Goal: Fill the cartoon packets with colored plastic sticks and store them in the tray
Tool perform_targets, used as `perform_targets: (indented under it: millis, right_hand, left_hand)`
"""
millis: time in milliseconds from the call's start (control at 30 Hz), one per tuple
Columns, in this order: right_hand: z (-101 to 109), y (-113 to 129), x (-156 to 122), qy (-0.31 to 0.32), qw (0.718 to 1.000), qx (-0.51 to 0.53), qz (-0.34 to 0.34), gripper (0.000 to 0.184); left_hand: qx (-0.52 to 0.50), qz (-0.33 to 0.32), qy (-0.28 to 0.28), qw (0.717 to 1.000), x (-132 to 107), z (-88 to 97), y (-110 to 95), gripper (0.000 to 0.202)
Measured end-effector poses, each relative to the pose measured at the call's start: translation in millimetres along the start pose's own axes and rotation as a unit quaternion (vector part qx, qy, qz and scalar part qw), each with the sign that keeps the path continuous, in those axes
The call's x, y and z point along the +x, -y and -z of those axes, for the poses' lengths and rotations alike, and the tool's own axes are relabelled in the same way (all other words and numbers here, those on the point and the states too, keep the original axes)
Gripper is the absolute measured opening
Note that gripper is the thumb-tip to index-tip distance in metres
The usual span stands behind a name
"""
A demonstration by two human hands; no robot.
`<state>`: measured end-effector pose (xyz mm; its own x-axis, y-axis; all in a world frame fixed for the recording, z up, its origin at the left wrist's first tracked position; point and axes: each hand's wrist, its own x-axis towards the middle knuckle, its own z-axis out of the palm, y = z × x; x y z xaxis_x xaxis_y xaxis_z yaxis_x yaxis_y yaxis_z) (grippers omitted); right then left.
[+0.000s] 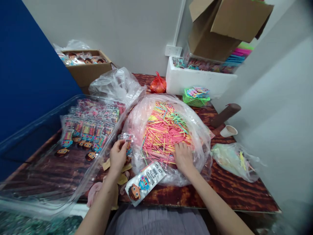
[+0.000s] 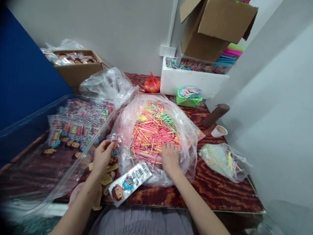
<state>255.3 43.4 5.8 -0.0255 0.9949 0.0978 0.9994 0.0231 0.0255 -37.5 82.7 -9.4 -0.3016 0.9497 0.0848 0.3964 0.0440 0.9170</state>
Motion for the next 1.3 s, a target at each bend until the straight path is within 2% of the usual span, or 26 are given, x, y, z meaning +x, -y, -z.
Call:
perform_targets:
  millis: [100, 233, 400, 500, 567, 667, 767, 833, 967, 1067, 1167, 1233, 1300]
  right_hand:
    - [-1, 8, 5, 0.014, 0.998, -0.049, 0.045, 0.021]
    - [-1, 3, 10, 0.033, 0.996, -0.034, 0.069, 0.022]
    - [-4, -20, 17, 0.024, 0.998, 0.057, 0.029, 0.020]
    - [-3, -27, 20, 0.008, 0.993, 0.119, -0.006, 0.020]
    - [-1, -30, 22, 0.012, 0.987, 0.157, -0.010, 0.021]
    - [2, -36, 27, 0.029, 0.974, 0.226, -0.005, 0.020]
    - [7, -41, 32, 0.017, 0.946, 0.324, -0.021, 0.018]
    - [13, -40, 30, -0.011, 0.914, 0.403, -0.036, 0.017]
    - [26, -22, 4, -0.075, 0.818, 0.564, -0.077, 0.019]
    - [19, 3, -30, -0.083, 0.760, 0.636, -0.108, 0.020]
    - [-3, 24, -59, -0.048, 0.749, 0.651, -0.117, 0.019]
    - [-19, 32, -71, -0.027, 0.757, 0.645, -0.102, 0.022]
    - [-31, 36, -77, -0.020, 0.765, 0.638, -0.088, 0.024]
  left_hand:
    - [0.050, 0.000, -0.028, 0.998, 9, -13.0, 14, 0.030]
    - [0.075, -0.001, -0.042, 0.996, 7, -13.4, 20, 0.044]
    - [0.082, -0.045, -0.026, 0.995, -1, -2.4, 21, 0.045]
    - [0.070, -0.041, -0.005, 0.997, -6, 3.8, 23, 0.045]
    - [0.062, -0.036, 0.003, 0.997, -9, 7.7, 24, 0.046]
    - [0.093, -0.061, -0.001, 0.994, -15, 13.4, 19, 0.045]
    - [0.135, -0.100, -0.007, 0.986, -22, 18.1, 11, 0.043]
    - [0.156, -0.121, -0.010, 0.980, -27, 19.8, 6, 0.041]
    - [0.185, -0.143, -0.014, 0.972, -36, 19.1, -5, 0.039]
    - [0.171, -0.161, -0.005, 0.972, -46, 12.8, -18, 0.036]
    - [0.127, -0.168, 0.038, 0.977, -64, -2.2, -37, 0.034]
    - [0.090, -0.177, 0.097, 0.975, -80, -17.9, -50, 0.036]
    - [0.064, -0.206, 0.169, 0.962, -99, -36.9, -59, 0.043]
